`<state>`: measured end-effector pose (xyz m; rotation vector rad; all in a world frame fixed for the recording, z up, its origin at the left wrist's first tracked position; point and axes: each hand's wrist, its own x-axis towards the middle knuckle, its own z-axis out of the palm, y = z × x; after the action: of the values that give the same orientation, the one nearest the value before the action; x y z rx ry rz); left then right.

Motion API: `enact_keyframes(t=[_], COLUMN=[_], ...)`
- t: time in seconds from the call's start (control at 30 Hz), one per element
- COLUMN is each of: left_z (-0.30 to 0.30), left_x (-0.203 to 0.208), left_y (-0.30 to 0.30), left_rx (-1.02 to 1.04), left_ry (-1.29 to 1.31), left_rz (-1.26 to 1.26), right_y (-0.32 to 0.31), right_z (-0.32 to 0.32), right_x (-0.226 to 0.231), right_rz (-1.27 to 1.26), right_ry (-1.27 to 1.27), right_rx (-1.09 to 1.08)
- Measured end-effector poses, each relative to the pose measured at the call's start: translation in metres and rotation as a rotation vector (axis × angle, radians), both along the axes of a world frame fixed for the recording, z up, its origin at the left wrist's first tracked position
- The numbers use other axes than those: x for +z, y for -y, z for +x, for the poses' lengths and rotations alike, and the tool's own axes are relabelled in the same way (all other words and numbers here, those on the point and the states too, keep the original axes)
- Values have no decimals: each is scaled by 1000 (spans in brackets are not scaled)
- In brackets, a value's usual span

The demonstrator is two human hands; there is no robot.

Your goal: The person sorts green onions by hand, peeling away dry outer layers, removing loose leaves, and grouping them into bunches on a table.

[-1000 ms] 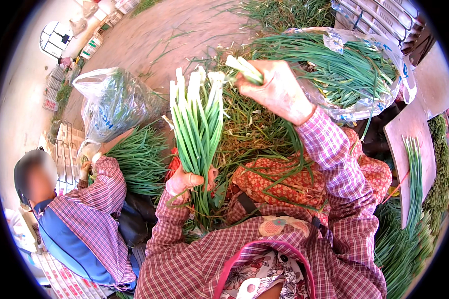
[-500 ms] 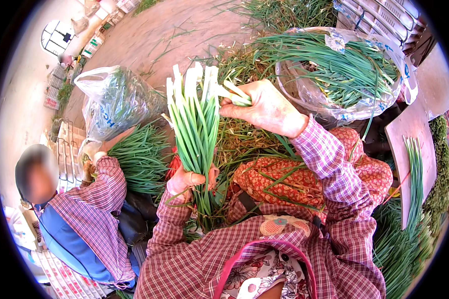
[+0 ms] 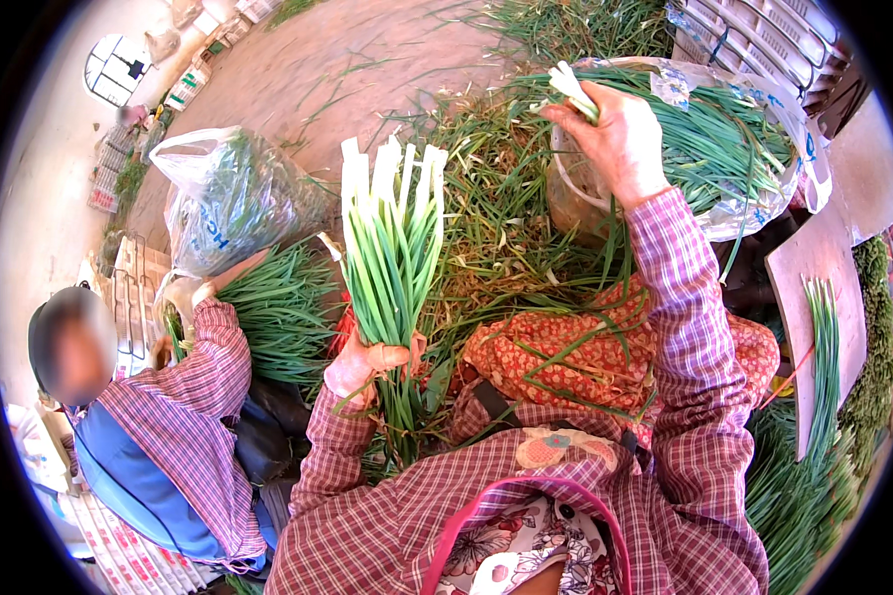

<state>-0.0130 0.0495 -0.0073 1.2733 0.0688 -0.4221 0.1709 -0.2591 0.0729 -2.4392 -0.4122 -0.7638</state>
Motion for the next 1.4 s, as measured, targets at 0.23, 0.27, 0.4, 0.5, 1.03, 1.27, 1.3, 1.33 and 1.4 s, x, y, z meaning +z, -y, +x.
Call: enact_keyframes(t=[0.23,0.27,0.4,0.5,1.03,1.27,1.3,1.33,1.4], left_z=[4,5,5,6,7,-2,-5,-5,-5], left_x=[-5,-5,2,4,18,4,4,5,4], left_y=[-3,-3,2,2,17,5,3,4,3], left_rx=[-21,-44,-30,-39,24,-103,-82,-75,-53], left_ry=[7,-9,-32,-57,-24,-36,-28,-14,20], left_rz=[88,103,101,99,178,126,86,42,5], right_y=[-58,-60,-61,-63,-62,-24,-14,-1,13], right_z=[-52,-51,-49,-48,-43,16,23,29,34], right_x=[3,0,-2,-5,-11,-19,-15,-10,-9], right_rz=[-84,-111,-181,-207,-301,-221,-166,-152,-119], right_ry=[35,43,83,117,126,316,357,202,176], right_rx=[553,573,623,627,624,76,-16,-153,-181])
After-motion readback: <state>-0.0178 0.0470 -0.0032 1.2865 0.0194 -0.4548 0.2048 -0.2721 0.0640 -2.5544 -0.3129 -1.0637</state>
